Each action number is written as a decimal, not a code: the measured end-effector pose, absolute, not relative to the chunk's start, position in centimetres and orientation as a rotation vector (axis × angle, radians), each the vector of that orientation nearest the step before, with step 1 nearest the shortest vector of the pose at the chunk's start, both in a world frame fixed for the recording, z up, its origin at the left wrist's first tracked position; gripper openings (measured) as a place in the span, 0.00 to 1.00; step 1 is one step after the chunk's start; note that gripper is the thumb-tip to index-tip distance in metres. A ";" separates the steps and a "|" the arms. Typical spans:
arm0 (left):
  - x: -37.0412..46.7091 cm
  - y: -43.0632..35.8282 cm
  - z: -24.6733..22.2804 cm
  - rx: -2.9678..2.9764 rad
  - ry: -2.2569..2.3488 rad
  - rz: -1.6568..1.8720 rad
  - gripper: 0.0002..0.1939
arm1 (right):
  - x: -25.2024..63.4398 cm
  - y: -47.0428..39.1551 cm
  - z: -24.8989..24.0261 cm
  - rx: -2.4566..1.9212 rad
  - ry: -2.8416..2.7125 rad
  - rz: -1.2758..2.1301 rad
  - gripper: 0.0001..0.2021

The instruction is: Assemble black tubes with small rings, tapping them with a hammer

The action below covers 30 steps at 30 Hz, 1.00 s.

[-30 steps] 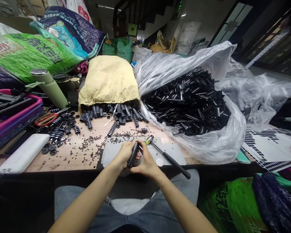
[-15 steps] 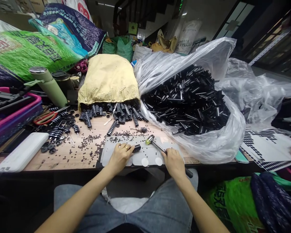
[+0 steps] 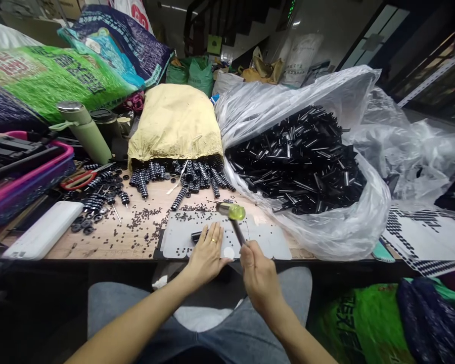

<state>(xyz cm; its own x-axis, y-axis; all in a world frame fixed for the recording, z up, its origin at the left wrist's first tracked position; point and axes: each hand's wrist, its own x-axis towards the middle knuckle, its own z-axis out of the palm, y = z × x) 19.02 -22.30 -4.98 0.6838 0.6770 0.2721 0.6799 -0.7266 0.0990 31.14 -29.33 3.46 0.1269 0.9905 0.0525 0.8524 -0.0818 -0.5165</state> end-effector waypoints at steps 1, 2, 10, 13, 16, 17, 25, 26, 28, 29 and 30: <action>19.3 -22.4 -5.2 -2.886 -1.151 -0.443 0.31 | 30.4 -29.2 3.4 -1.978 -1.858 0.441 0.19; 19.5 -22.3 -5.3 -2.898 -1.146 -0.435 0.29 | 29.8 -29.0 3.2 -1.993 -1.954 0.446 0.18; 19.2 -20.6 -2.9 -3.150 -1.327 -0.529 0.16 | 31.9 -27.4 1.5 -2.180 -1.967 0.417 0.19; 18.2 -18.2 -1.1 -3.135 -1.503 -0.735 0.17 | 34.5 -27.4 0.6 -2.350 -1.913 0.298 0.18; 16.6 -13.0 -0.5 -2.633 -2.049 -0.832 0.19 | 36.4 -27.0 -0.5 -2.389 -1.885 0.221 0.17; 16.1 -11.2 -0.7 -2.548 -2.112 -0.777 0.19 | 36.9 -26.5 -0.7 -2.342 -1.877 0.189 0.16; 14.6 -8.8 -1.9 -2.653 -2.064 -0.869 0.19 | 41.4 -15.2 1.5 -1.942 -1.568 0.071 0.13; 14.6 -9.5 -1.6 -2.661 -2.120 -1.037 0.20 | 41.8 -14.2 1.7 -1.921 -1.566 0.113 0.12; 14.7 -11.1 -0.9 -2.658 -2.327 -1.512 0.20 | 41.8 -13.4 2.0 -1.860 -1.560 0.219 0.14; 14.8 -11.9 -0.6 -2.631 -2.464 -1.770 0.20 | 41.5 -13.6 2.0 -1.821 -1.553 0.274 0.16; 15.1 -12.7 -0.3 -2.588 -2.616 -1.988 0.20 | 40.8 -14.2 1.9 -1.780 -1.545 0.327 0.18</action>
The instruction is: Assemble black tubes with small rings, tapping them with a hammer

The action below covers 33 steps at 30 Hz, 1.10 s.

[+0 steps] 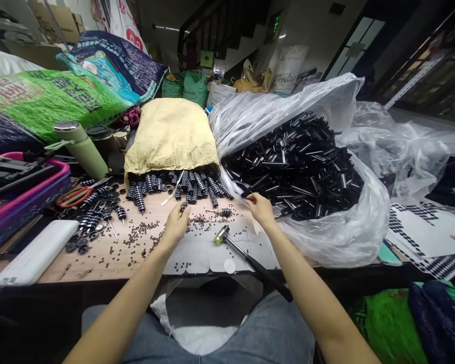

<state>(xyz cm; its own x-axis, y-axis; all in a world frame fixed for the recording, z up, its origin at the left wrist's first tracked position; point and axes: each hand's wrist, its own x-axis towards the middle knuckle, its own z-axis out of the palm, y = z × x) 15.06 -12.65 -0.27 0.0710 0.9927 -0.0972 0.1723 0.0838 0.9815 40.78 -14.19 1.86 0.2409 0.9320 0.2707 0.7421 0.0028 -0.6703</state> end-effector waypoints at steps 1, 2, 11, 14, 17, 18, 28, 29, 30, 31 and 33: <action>15.4 -13.4 0.0 1.135 1.240 0.966 0.19 | 39.8 -15.1 1.5 -1.744 -1.543 0.372 0.19; 15.9 -14.1 0.2 0.999 1.164 0.915 0.18 | 38.6 -16.2 1.0 -1.693 -1.526 0.432 0.19; 18.6 -16.7 0.2 0.811 0.901 0.824 0.14 | 32.0 -22.7 -1.8 -1.379 -1.505 0.815 0.26; 17.9 -17.4 0.7 1.020 0.958 0.786 0.14 | 32.7 -21.9 0.7 -1.385 -1.945 0.551 0.44; 17.5 -18.0 1.2 1.038 0.911 0.827 0.16 | 32.7 -21.8 2.3 -1.358 -2.107 0.525 0.47; 17.3 -18.1 1.3 1.003 0.876 0.857 0.18 | 32.5 -22.0 2.4 -1.360 -2.085 0.546 0.48; 17.2 -19.2 1.8 0.733 0.797 0.892 0.19 | 30.8 -23.9 1.8 -1.069 -1.801 0.814 0.55; 17.3 -19.3 1.9 0.691 0.804 0.900 0.18 | 30.7 -23.8 1.7 -1.071 -1.812 0.798 0.55; 17.4 -19.5 2.0 0.655 0.811 0.901 0.16 | 30.7 -23.6 1.6 -1.079 -1.828 0.787 0.55; 17.5 -19.7 2.1 0.627 0.818 0.897 0.15 | 30.6 -23.5 1.5 -1.084 -1.843 0.784 0.55; 17.6 -20.0 2.3 0.604 0.831 0.878 0.15 | 30.4 -23.4 1.3 -1.090 -1.859 0.793 0.54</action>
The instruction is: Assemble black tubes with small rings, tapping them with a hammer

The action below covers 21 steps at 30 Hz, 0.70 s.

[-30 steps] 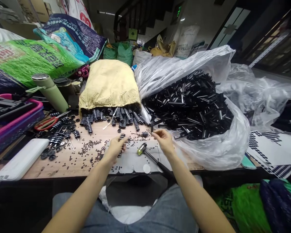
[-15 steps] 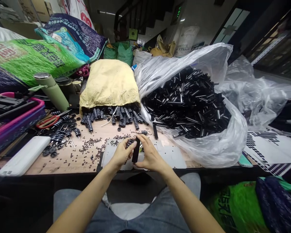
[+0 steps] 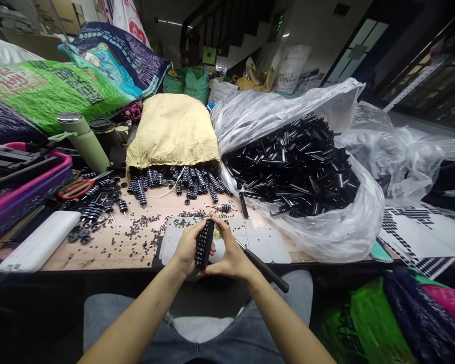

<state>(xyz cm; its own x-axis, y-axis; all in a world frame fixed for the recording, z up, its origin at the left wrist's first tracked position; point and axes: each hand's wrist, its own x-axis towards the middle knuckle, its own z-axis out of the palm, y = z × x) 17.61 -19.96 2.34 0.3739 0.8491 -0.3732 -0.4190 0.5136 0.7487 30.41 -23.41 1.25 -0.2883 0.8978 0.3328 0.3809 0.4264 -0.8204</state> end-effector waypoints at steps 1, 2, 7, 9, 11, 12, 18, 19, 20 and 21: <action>17.6 -20.0 2.4 0.608 0.841 0.872 0.15 | 30.3 -23.4 1.1 -1.095 -1.859 0.802 0.54; 17.7 -20.1 2.5 0.617 0.858 0.871 0.14 | 30.2 -23.4 1.0 -1.100 -1.853 0.808 0.54; 17.5 -19.9 2.3 0.673 0.945 0.849 0.14 | 29.5 -23.4 0.2 -1.120 -1.771 0.828 0.50; 17.2 -19.6 1.8 0.690 0.961 0.831 0.14 | 29.1 -23.3 -0.5 -1.127 -1.729 0.831 0.49; 16.8 -19.4 1.1 0.769 0.999 0.816 0.16 | 28.5 -23.1 -1.3 -1.158 -1.713 0.820 0.48; 16.6 -19.5 0.6 0.876 1.040 0.828 0.16 | 28.1 -23.0 -1.7 -1.189 -1.720 0.794 0.48; 15.6 -20.6 -3.4 2.085 1.323 0.967 0.22 | 27.1 -23.3 -3.6 -1.403 -1.880 0.419 0.41; 15.3 -20.6 -3.9 2.231 1.319 0.934 0.21 | 27.8 -23.7 -3.6 -1.463 -1.913 0.351 0.39; 15.0 -20.6 -4.4 2.353 1.306 0.893 0.20 | 28.8 -24.1 -3.6 -1.561 -1.930 0.268 0.37; 14.6 -20.5 -4.8 2.457 1.295 0.853 0.19 | 30.1 -24.7 -3.5 -1.692 -1.932 0.175 0.33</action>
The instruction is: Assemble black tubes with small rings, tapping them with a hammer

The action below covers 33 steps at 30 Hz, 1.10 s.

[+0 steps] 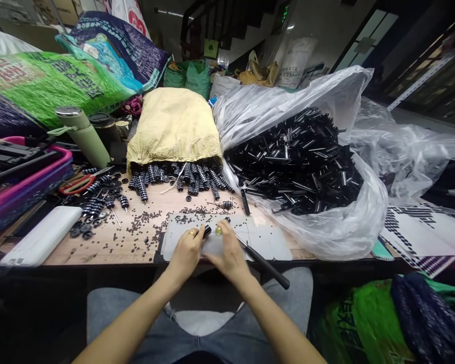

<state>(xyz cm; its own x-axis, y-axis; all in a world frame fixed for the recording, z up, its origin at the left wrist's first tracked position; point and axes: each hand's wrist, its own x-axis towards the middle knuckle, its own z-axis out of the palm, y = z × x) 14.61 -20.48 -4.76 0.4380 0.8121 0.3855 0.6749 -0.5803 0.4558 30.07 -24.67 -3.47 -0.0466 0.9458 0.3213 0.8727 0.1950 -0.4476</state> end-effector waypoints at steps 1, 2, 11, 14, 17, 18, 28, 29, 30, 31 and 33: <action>14.3 -20.3 -5.0 2.543 1.290 0.818 0.18 | 31.5 -25.2 -3.3 -1.851 -1.908 0.072 0.28; 14.0 -20.1 -5.1 2.608 1.286 0.789 0.17 | 33.0 -25.7 -3.0 -2.028 -1.868 -0.033 0.20; 16.8 -19.8 -4.6 2.847 1.116 0.641 0.17 | 34.9 -28.2 0.8 -2.147 -1.617 0.302 0.17; 17.0 -20.2 -4.3 2.866 1.152 0.554 0.19 | 34.0 -28.9 0.8 -2.219 -1.699 0.326 0.17; 17.7 -20.8 -4.3 2.868 1.212 0.508 0.20 | 33.5 -29.1 1.6 -2.248 -1.762 0.397 0.17; 18.0 -21.1 -4.4 2.868 1.227 0.511 0.20 | 33.2 -29.2 2.2 -2.199 -1.736 0.408 0.17; 19.7 -21.9 -6.0 2.881 1.155 0.511 0.25 | 28.9 -28.4 2.2 -2.061 -2.149 0.470 0.17; 19.7 -21.9 -5.8 2.847 1.146 0.512 0.25 | 29.2 -28.1 2.2 -2.059 -2.132 0.466 0.18; 19.7 -21.8 -5.4 2.793 1.159 0.506 0.23 | 29.6 -27.9 2.2 -2.061 -2.092 0.448 0.18; 19.7 -21.9 -5.0 2.729 1.172 0.494 0.21 | 30.2 -27.7 2.2 -2.076 -2.044 0.419 0.19; 19.6 -21.7 -4.0 2.588 1.147 0.465 0.17 | 31.6 -27.1 2.0 -2.145 -1.959 0.327 0.19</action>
<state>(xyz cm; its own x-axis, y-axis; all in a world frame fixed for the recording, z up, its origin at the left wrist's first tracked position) 19.55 -21.67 -3.98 0.6348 0.7516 0.1792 0.6643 -0.6493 0.3703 31.62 -27.06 1.98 0.0874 0.9960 -0.0169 0.9475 -0.0884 -0.3072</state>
